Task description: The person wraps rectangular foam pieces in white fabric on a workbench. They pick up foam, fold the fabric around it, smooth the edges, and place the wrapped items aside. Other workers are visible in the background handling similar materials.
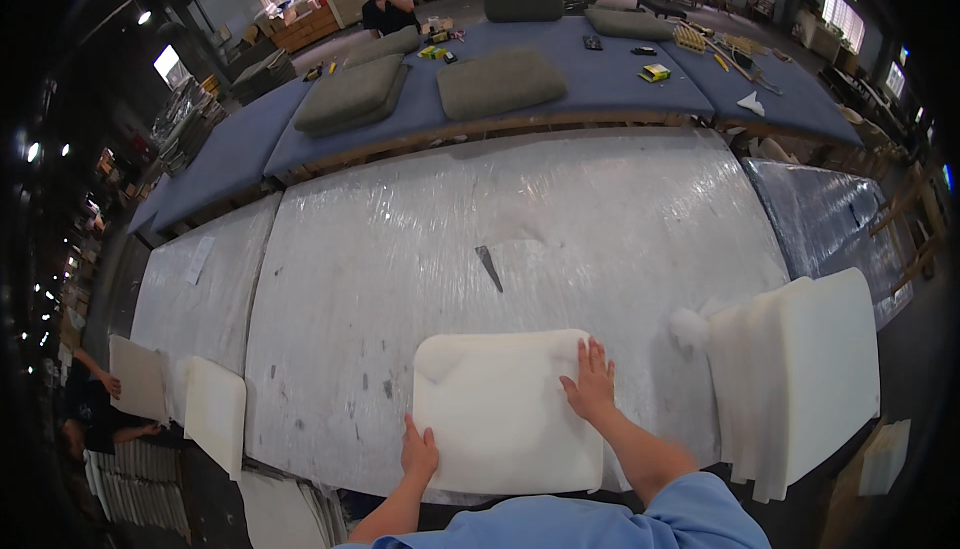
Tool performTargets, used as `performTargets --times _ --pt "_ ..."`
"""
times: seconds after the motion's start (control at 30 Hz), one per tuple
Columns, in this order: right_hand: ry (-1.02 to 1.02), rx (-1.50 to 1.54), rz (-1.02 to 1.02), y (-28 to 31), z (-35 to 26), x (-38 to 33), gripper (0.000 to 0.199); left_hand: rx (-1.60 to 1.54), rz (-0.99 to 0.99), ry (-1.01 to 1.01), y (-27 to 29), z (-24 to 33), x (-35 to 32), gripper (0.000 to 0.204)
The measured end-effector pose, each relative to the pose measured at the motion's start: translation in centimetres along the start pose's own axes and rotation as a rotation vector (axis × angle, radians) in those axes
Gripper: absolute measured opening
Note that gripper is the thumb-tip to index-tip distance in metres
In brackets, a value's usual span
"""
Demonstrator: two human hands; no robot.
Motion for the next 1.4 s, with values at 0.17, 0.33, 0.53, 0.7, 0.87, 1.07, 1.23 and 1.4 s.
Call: performTargets --times 0.17,0.33,0.53,0.7,0.87,1.07,1.23,1.4 --pt "-0.291 0.342 -0.071 -3.1 5.1 -10.4 0.09 0.026 0.029 0.133 0.0 -4.6 -7.7 0.076" --pt "-0.031 0.372 -0.305 -6.0 6.9 -20.5 0.082 0.015 0.077 0.163 0.3 -7.0 -11.6 0.082" --pt "0.121 0.351 -0.32 -9.9 13.6 -21.7 0.058 -0.282 0.07 0.338 -2.5 -9.2 -19.9 0.075" --pt "0.118 0.403 -0.336 -7.6 16.2 -23.8 0.044 -0.277 -0.199 0.315 -7.1 -10.8 -28.5 0.063" --pt "0.216 0.16 -0.509 -8.3 15.7 -25.4 0.041 -0.263 -0.289 0.346 -7.0 -15.2 -35.8 0.059" --pt "0.52 -0.062 -0.595 -11.2 5.1 -27.8 0.035 -0.468 -0.005 0.531 -2.0 -25.6 -41.4 0.051" --pt "0.495 0.04 -0.757 -16.0 -7.5 -29.0 0.035 -0.566 0.123 0.601 2.8 -34.7 -46.9 0.05" --pt "0.668 0.049 -0.691 -22.1 -25.1 -35.4 0.026 -0.765 0.369 0.755 8.7 -45.3 -54.7 0.05"
Point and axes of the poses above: each hand's wrist, its own x-axis towards the middle knuckle, its own y-axis out of the back of the hand, z = x × y, the point moved 4 cm from there along x, towards the middle knuckle, and after that the axes turned 12 degrees about -x, right-handed, at the moved point
